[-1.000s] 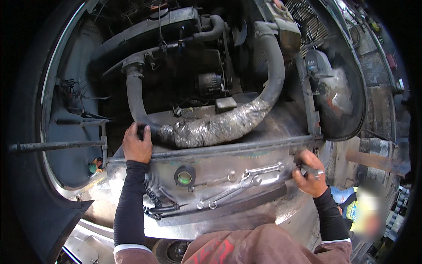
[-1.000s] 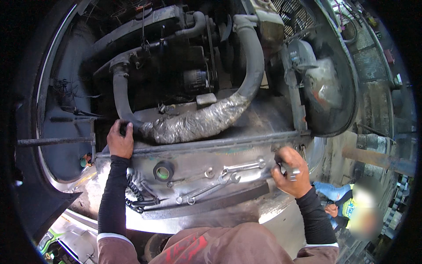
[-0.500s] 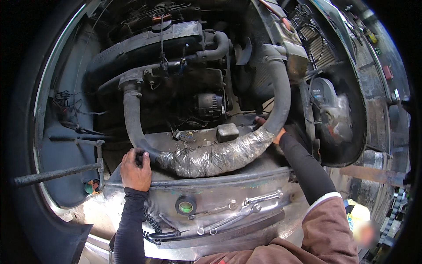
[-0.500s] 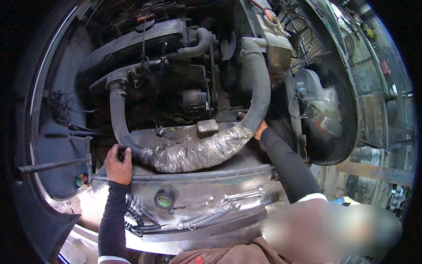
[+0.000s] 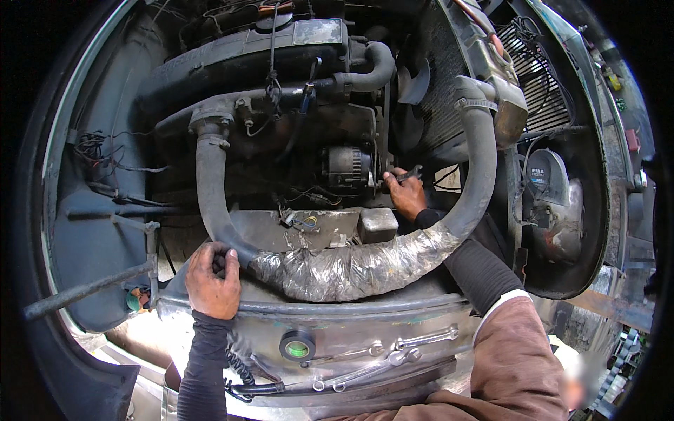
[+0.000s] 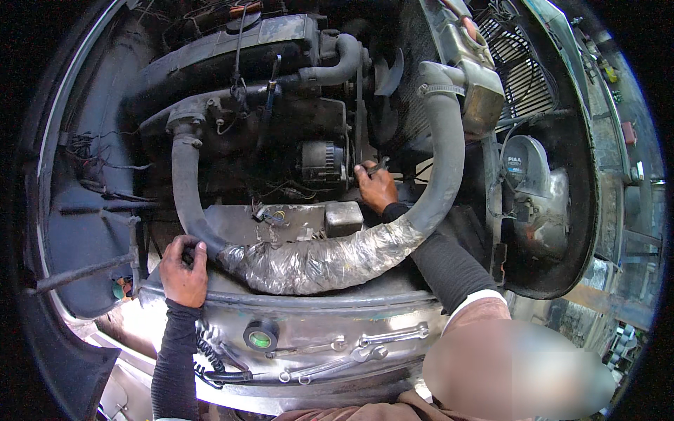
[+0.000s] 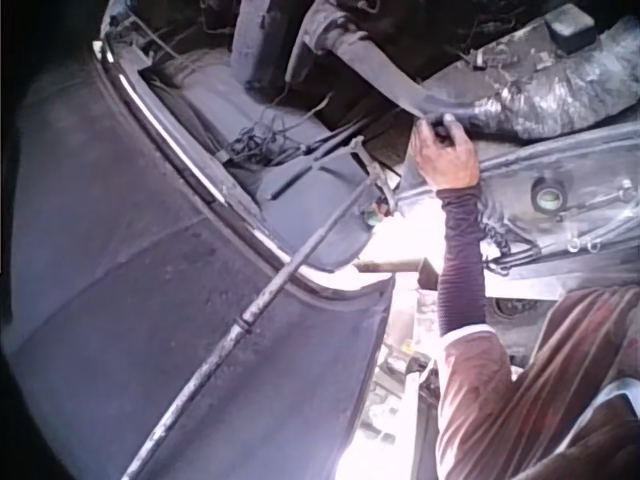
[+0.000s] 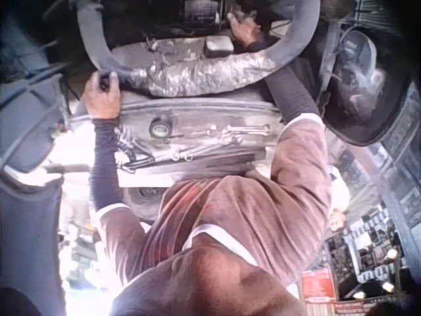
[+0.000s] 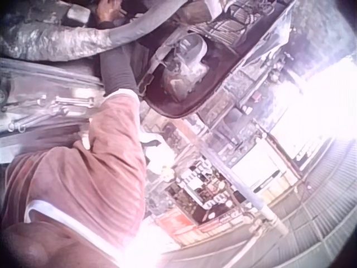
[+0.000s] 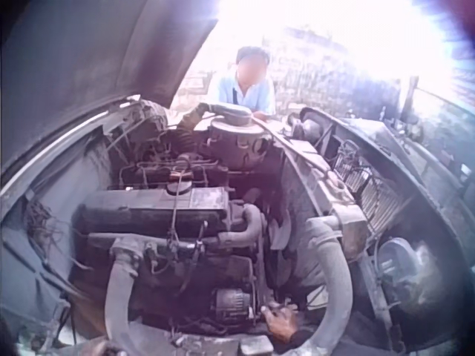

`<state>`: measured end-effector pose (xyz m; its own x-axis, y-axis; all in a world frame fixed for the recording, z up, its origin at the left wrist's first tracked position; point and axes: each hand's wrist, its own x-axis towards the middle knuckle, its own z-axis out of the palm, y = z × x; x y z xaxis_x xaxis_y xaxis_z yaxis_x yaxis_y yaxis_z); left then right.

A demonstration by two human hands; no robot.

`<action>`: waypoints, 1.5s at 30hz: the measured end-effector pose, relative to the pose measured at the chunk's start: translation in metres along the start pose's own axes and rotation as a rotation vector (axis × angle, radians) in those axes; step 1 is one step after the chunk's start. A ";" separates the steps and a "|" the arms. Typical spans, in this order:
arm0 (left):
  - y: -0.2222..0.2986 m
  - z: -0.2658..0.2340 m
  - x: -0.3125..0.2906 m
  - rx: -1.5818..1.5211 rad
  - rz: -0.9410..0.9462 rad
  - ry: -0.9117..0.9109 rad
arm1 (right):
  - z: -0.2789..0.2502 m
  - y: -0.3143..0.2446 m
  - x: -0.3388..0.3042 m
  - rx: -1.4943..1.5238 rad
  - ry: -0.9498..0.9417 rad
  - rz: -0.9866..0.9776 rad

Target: The person uses a wrench to tighten bolts on the engine of a three-wheeled vehicle. They then move to the interior of the vehicle and use a wrench to tighten connections on the battery.

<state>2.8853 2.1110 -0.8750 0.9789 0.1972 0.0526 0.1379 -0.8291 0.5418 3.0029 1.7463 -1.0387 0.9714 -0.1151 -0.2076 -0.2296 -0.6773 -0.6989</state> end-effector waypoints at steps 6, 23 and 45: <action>0.000 0.001 -0.001 0.011 0.001 0.013 | 0.007 0.007 -0.013 0.166 -0.002 0.042; -0.005 0.000 0.001 0.018 -0.043 -0.038 | 0.005 -0.008 0.009 -0.069 0.046 0.027; 0.005 0.007 -0.003 0.065 -0.072 -0.122 | 0.011 -0.008 0.038 -0.151 0.017 0.042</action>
<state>2.8837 2.1025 -0.8783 0.9767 0.1954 -0.0889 0.2138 -0.8482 0.4846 3.0411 1.7551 -1.0490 0.9624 -0.1567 -0.2220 -0.2594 -0.7730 -0.5789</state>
